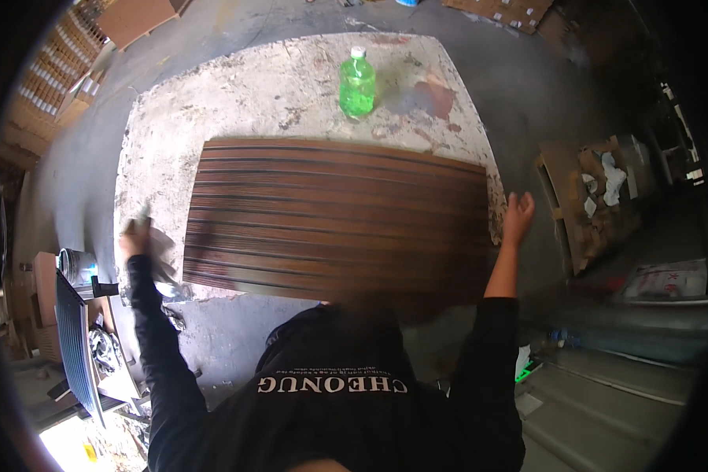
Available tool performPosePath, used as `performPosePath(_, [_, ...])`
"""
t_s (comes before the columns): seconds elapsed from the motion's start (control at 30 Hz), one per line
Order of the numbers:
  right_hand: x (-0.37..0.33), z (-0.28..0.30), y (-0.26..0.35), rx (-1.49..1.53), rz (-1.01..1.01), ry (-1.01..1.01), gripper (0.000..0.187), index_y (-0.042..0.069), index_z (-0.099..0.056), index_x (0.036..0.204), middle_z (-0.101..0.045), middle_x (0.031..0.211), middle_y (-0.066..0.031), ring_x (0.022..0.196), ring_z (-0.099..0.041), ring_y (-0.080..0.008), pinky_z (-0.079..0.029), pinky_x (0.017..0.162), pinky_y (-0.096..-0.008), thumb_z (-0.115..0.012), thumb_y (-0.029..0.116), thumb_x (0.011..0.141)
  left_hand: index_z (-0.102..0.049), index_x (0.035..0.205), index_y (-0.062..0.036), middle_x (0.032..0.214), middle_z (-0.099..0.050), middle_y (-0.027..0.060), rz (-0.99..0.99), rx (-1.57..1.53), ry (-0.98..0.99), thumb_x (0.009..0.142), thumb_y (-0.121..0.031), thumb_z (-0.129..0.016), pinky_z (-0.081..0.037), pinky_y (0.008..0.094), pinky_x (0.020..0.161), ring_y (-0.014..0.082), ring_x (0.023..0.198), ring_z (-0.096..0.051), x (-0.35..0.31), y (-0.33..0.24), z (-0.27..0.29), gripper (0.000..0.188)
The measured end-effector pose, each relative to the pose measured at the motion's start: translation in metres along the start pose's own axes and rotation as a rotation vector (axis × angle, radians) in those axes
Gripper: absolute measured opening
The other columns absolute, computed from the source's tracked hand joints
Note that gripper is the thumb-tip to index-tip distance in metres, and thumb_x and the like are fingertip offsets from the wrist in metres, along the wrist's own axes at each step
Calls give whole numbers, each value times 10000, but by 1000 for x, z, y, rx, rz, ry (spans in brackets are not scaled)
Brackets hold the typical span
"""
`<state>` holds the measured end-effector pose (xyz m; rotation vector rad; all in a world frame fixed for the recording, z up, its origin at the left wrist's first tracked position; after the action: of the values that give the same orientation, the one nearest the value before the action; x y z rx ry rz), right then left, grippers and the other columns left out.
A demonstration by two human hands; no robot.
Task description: The person wipes a slatted wooden furniture panel with a cloth, applying liquid from a green bottle onto the surface and edges before lifting the panel to wipe the underside.
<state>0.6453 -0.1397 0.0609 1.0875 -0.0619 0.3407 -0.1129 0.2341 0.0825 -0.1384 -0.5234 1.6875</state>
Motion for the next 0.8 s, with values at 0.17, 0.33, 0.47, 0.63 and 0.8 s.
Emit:
performPosePath(0.17, [-17,-43,27,-27,177,163,481,8,-481,1230,-504,1262,-185,1172,-493,-301,-397,969,-375,-644,236,839,-580,1013,18,788,-647,91,-351,-664,24,912,-202,-559,-474,254,492,140,600,-609,-60,-148,110,244])
performPosePath(0.33, [-117,-130,22,-204,420,325,549,99,-493,1245,-461,1313,-169,1240,-410,-365,-331,1021,-468,-683,296,769,-604,1092,-83,1082,-614,175,-946,-467,336,829,-222,-622,-492,414,838,336,993,-600,-206,-216,-32,297])
performPosePath(0.47, [-143,-137,30,-640,358,272,542,199,-428,1308,-308,1438,-123,1355,-212,-371,-161,1030,-650,-593,355,815,-434,1337,-195,1392,-394,130,-996,-359,681,818,-307,-606,-232,474,1099,383,1318,-294,-310,-246,-128,558])
performPosePath(0.63, [-135,-135,31,-653,370,275,529,193,-417,1315,-301,1443,-115,1357,-215,-360,-156,1048,-623,-577,349,836,-425,1325,-69,1348,-427,193,-796,98,200,850,-302,-520,-283,442,1078,380,1283,-346,-152,-208,-181,538])
performPosePath(0.8, [-136,-150,34,-665,359,285,541,189,-407,1319,-303,1444,-108,1360,-213,-358,-159,1049,-620,-584,331,827,-363,1379,-124,1434,-324,136,-188,331,175,891,-365,-513,-285,388,1077,303,1311,-320,-4,-164,-160,565])
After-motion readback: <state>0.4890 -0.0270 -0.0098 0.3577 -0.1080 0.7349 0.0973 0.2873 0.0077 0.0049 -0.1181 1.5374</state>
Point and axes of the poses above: each hand's wrist, its own x-axis towards the middle knuckle, its own z-axis out of the back of the hand, y = z × x, the point moved 2 cm from there along x, towards the middle knuckle
